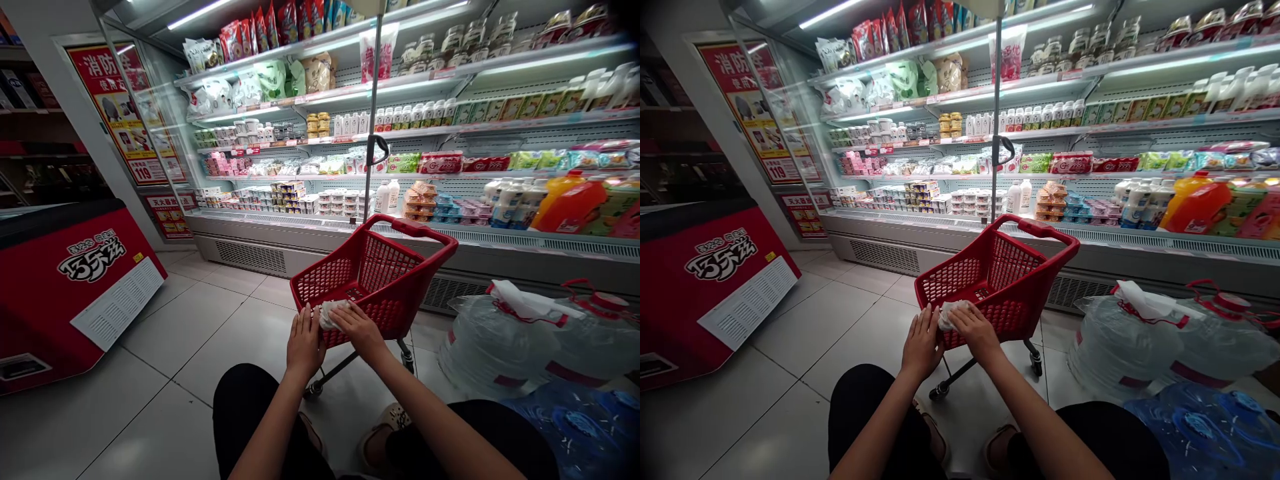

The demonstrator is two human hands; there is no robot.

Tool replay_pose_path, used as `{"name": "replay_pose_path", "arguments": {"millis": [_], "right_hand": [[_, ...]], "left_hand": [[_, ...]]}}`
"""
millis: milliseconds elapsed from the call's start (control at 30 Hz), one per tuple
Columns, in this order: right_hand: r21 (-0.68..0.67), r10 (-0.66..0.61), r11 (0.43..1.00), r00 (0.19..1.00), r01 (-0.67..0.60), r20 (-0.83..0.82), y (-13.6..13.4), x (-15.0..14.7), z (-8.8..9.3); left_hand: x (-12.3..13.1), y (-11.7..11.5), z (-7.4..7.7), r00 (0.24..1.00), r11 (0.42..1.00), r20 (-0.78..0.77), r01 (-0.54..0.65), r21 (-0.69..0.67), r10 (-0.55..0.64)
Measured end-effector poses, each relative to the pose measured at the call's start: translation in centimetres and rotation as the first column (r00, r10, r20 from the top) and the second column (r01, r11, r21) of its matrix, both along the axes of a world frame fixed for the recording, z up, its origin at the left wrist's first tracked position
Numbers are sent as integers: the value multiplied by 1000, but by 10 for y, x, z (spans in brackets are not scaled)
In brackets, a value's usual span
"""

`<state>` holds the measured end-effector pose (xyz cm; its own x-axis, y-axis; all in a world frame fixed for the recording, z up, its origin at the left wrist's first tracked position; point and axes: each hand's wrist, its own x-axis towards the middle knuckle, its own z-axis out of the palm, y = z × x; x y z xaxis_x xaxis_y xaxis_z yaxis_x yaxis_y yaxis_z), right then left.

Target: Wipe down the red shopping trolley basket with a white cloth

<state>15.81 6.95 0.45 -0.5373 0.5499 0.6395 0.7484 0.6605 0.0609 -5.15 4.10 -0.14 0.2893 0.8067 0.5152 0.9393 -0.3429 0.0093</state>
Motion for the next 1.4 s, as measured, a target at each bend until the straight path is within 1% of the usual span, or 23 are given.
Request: {"name": "replay_pose_path", "arguments": {"millis": [67, 133, 200, 267, 400, 467, 500, 533, 600, 667, 733, 800, 867, 900, 967, 1000, 1067, 1133, 1167, 1233, 1333, 1400], "right_hand": [[-4, -49, 999, 999, 48, -8, 7, 34, 6], [-9, -153, 988, 987, 153, -42, 14, 68, 11], [-10, -222, 975, 973, 222, -67, 18, 86, 13], [-5, -245, 969, 966, 245, -84, 19, 82, 10], [0, -176, 984, 981, 177, -85, 9, 35, -1], [-5, -136, 991, 988, 136, -78, 5, 18, -3], [-8, -119, 993, 990, 119, -69, 5, 16, -3], [-10, -105, 995, 993, 104, -56, 5, 19, -2], [-12, -100, 995, 994, 99, -37, 9, 38, 3], [-9, -143, 990, 988, 143, -51, 16, 68, 11], [-3, -199, 980, 977, 200, -77, 22, 97, 17], [10, -238, 971, 966, 240, -97, 25, 114, 21], [29, -256, 965, 960, 261, -109, 25, 113, 20], [37, -256, 965, 960, 261, -109, 23, 106, 18], [40, -232, 971, 968, 237, -91, 17, 83, 13], [34, -210, 977, 975, 213, -75, 14, 70, 10], [16, -160, 987, 986, 161, -42, 7, 49, 7], [0, -122, 993, 992, 122, -14, 3, 42, 9], [-4, -115, 993, 993, 115, -2, 2, 46, 12], [-7, -143, 990, 990, 143, 5, 3, 67, 22], [1, -255, 967, 966, 255, -40, 8, 111, 38], [7, -307, 951, 949, 308, -76, 11, 131, 41]], "left_hand": [[-5, 0, 1, 1000, 1000, -15, 9, -3, -9], [-7, 1, 3, 1000, 1000, -16, 8, -2, -8], [-3, 2, 5, 1000, 1000, 0, 7, 7, -7], [8, 2, 8, 999, 999, 17, 32, 15, -32], [35, 0, 10, 989, 990, 48, 142, -13, -141], [40, -2, 9, 987, 990, 77, 142, -27, -139], [40, -2, 9, 987, 990, 86, 139, -30, -135], [37, -2, 9, 986, 989, 88, 141, -32, -138], [28, -3, 11, 983, 985, 80, 169, -41, -165], [18, -3, 13, 980, 980, 71, 192, -52, -188], [12, -3, 16, 981, 981, 66, 187, -57, -183], [14, -4, 18, 986, 986, 60, 158, -49, -155], [23, -5, 19, 993, 993, 55, 111, -35, -109], [29, -5, 20, 995, 996, 55, 80, -28, -78], [44, -5, 20, 998, 999, 53, 28, -19, -27], [51, -4, 20, 999, 1000, 49, 21, -16, -21], [61, -2, 20, 998, 999, 33, 48, -12, -48], [64, 0, 20, 996, 996, 10, 89, -12, -89], [62, 0, 20, 995, 994, -2, 104, -14, -104], [55, 0, 21, 992, 992, -17, 126, -23, -127], [45, -2, 23, 989, 989, -9, 146, -32, -146], [44, -3, 23, 990, 989, 5, 143, -32, -143]]}}
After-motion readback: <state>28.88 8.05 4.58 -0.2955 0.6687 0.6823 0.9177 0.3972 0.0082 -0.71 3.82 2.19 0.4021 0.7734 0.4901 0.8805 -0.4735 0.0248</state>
